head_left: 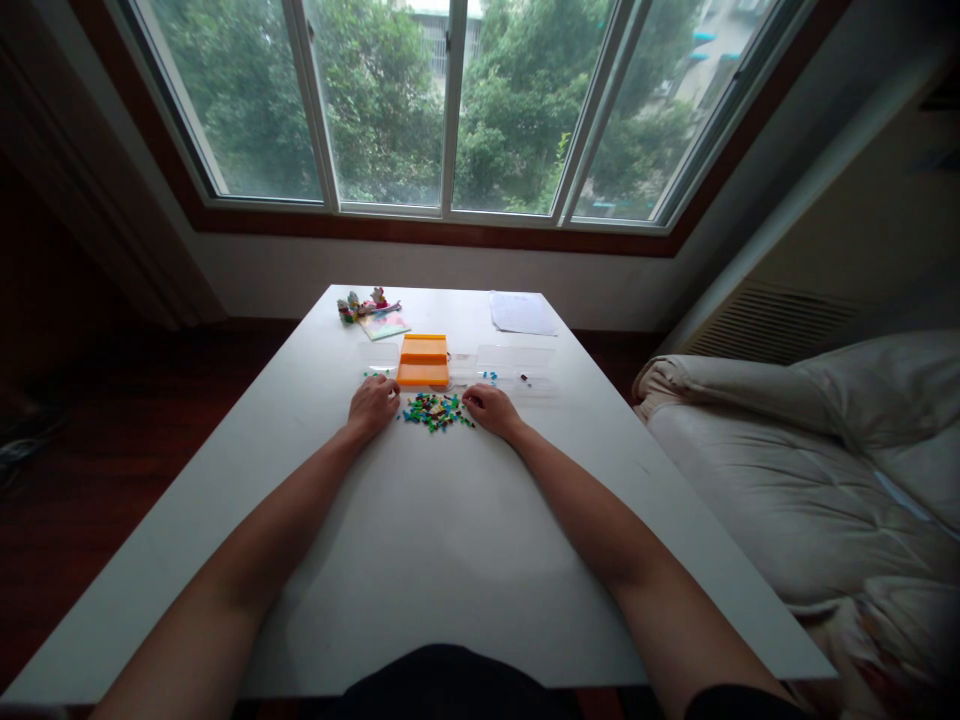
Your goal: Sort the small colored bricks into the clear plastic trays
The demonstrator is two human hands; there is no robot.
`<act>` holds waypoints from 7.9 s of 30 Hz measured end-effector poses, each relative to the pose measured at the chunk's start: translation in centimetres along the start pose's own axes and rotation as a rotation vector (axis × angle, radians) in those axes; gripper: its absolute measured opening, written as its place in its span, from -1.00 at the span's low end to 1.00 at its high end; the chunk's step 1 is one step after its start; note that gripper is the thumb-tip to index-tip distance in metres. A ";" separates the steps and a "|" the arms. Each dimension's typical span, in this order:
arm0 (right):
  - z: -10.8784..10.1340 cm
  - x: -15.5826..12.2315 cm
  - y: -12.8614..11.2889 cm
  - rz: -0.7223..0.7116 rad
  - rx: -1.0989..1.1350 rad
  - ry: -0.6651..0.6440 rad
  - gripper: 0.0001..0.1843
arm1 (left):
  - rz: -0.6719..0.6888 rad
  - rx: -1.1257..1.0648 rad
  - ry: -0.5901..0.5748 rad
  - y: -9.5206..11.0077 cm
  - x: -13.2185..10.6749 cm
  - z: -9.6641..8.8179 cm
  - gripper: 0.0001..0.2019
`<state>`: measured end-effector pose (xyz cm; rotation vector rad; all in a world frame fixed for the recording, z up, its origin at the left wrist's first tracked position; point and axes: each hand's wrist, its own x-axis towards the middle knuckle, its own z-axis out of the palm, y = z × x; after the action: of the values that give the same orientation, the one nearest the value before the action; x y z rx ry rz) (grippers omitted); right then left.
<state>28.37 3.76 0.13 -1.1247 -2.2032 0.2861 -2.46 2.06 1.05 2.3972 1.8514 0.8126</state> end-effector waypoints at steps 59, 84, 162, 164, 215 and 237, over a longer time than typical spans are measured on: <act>4.0 -0.5 -11.5 -0.397 -0.230 -0.377 -0.47 | -0.320 -0.451 0.133 -2.7 1.1 0.1 -0.75; 4.0 -0.8 -10.3 -0.451 -0.163 -0.189 -0.83 | -0.063 -0.263 0.035 -0.4 0.5 0.3 -0.77; 0.7 1.0 -0.5 -0.047 -0.091 0.159 -0.79 | 0.104 -0.183 -0.021 -0.2 0.4 1.0 -0.84; 0.7 1.0 -0.6 -0.045 -0.094 0.155 -0.79 | 0.106 -0.216 0.004 -0.2 0.4 0.9 -0.83; 0.2 1.0 1.3 -0.060 -0.038 -0.062 -0.85 | -0.345 -0.750 0.200 -2.5 1.2 1.0 -0.56; -0.4 0.9 1.0 -0.101 -0.034 -0.085 -0.89 | -0.281 -0.692 0.138 -2.1 1.0 0.9 -0.58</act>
<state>28.87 5.01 0.33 -1.0322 -2.3398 0.2576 -3.80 3.93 0.00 1.6575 1.5354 1.3321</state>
